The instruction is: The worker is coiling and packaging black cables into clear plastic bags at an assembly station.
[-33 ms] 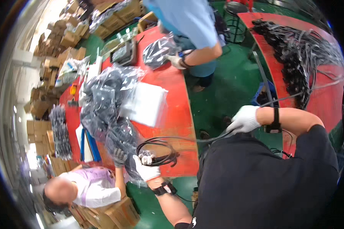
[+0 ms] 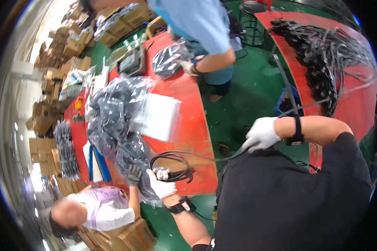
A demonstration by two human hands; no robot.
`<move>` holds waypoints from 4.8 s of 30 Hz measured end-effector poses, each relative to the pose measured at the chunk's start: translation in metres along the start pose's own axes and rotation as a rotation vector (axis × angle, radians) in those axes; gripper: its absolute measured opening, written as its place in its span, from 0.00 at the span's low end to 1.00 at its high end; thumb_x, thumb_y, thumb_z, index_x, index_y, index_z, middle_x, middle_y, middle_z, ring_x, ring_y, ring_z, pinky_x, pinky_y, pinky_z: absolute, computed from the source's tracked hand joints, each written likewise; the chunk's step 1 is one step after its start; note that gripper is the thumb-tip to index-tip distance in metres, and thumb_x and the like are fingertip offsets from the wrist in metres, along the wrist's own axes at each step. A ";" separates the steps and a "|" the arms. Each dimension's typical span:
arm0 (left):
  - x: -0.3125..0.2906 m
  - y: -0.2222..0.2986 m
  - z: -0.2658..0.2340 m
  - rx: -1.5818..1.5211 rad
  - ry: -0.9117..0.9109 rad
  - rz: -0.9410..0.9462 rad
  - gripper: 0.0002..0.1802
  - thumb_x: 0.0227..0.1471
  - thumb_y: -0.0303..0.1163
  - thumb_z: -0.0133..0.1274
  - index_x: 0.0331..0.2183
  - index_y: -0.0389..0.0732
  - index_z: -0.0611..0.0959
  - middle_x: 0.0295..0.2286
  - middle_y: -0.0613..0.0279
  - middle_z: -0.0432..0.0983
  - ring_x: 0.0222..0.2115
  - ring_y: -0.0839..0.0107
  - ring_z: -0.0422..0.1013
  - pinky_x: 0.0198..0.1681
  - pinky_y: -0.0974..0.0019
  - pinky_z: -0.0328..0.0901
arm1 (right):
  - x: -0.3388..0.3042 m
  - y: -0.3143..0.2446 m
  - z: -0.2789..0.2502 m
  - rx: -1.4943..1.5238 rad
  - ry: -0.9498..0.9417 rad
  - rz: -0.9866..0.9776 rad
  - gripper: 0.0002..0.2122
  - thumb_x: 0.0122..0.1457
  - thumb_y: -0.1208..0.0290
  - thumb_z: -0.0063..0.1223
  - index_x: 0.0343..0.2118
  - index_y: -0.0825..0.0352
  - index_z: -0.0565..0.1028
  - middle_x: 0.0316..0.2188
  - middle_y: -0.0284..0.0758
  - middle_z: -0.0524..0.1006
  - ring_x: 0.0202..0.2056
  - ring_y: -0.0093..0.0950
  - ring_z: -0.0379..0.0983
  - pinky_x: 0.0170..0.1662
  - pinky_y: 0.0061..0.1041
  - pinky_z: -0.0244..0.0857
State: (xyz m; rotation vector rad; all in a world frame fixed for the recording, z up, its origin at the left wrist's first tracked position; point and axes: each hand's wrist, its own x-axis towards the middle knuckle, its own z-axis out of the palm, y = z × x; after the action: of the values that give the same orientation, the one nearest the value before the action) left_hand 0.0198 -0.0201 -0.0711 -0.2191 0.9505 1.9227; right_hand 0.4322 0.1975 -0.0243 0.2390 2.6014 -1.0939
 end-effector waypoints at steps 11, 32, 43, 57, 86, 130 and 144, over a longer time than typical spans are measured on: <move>-0.041 -0.071 0.100 0.821 -0.227 0.043 0.31 0.67 0.63 0.47 0.31 0.43 0.75 0.17 0.67 0.68 0.18 0.70 0.68 0.27 0.63 0.66 | 0.107 -0.041 -0.067 0.119 0.427 -0.241 0.14 0.67 0.53 0.54 0.43 0.58 0.82 0.35 0.40 0.83 0.39 0.46 0.79 0.42 0.43 0.72; -0.016 0.035 -0.001 -0.280 0.103 -0.106 0.24 0.69 0.46 0.51 0.20 0.52 0.68 0.10 0.80 0.57 0.08 0.83 0.52 0.22 0.71 0.61 | -0.070 0.087 0.089 0.096 0.340 0.476 0.16 0.69 0.56 0.50 0.55 0.52 0.80 0.39 0.43 0.83 0.42 0.47 0.80 0.46 0.42 0.74; 0.024 -0.017 0.065 0.031 -0.052 0.047 0.24 0.72 0.51 0.47 0.25 0.48 0.71 0.14 0.76 0.53 0.14 0.79 0.51 0.24 0.70 0.61 | 0.009 -0.048 -0.020 0.035 0.066 -0.143 0.16 0.69 0.52 0.48 0.49 0.55 0.80 0.35 0.41 0.82 0.39 0.46 0.80 0.39 0.45 0.73; -0.048 -0.136 0.149 0.855 -0.367 -0.226 0.31 0.69 0.60 0.45 0.45 0.38 0.78 0.21 0.69 0.66 0.19 0.75 0.61 0.27 0.63 0.63 | 0.050 -0.042 -0.086 -0.222 0.318 -0.010 0.13 0.66 0.55 0.51 0.44 0.57 0.78 0.40 0.38 0.82 0.38 0.45 0.82 0.38 0.46 0.74; -0.041 0.041 0.020 0.027 0.286 0.413 0.27 0.74 0.47 0.43 0.21 0.51 0.65 0.14 0.76 0.52 0.13 0.80 0.51 0.25 0.67 0.63 | 0.041 -0.072 -0.030 -0.140 -0.122 -0.188 0.14 0.68 0.55 0.49 0.50 0.54 0.78 0.32 0.41 0.83 0.35 0.49 0.81 0.37 0.48 0.74; -0.067 0.057 0.003 -0.045 -0.082 0.051 0.14 0.65 0.39 0.52 0.30 0.42 0.78 0.12 0.78 0.56 0.11 0.80 0.48 0.23 0.68 0.51 | -0.037 0.132 0.041 0.238 0.443 0.263 0.18 0.69 0.55 0.53 0.55 0.58 0.81 0.46 0.47 0.83 0.49 0.45 0.80 0.54 0.39 0.73; 0.003 0.016 0.072 -0.201 -0.165 -0.179 0.20 0.65 0.41 0.52 0.21 0.50 0.69 0.13 0.79 0.60 0.13 0.77 0.61 0.27 0.65 0.64 | 0.040 -0.016 -0.017 -0.022 0.198 0.396 0.13 0.68 0.57 0.50 0.42 0.60 0.80 0.31 0.43 0.84 0.35 0.49 0.82 0.38 0.49 0.73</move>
State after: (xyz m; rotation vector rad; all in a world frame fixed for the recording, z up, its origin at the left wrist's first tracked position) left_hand 0.0221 0.0283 -0.0148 -0.2498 0.6084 1.8385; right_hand 0.3862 0.1994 -0.0162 0.8545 2.5704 -0.9368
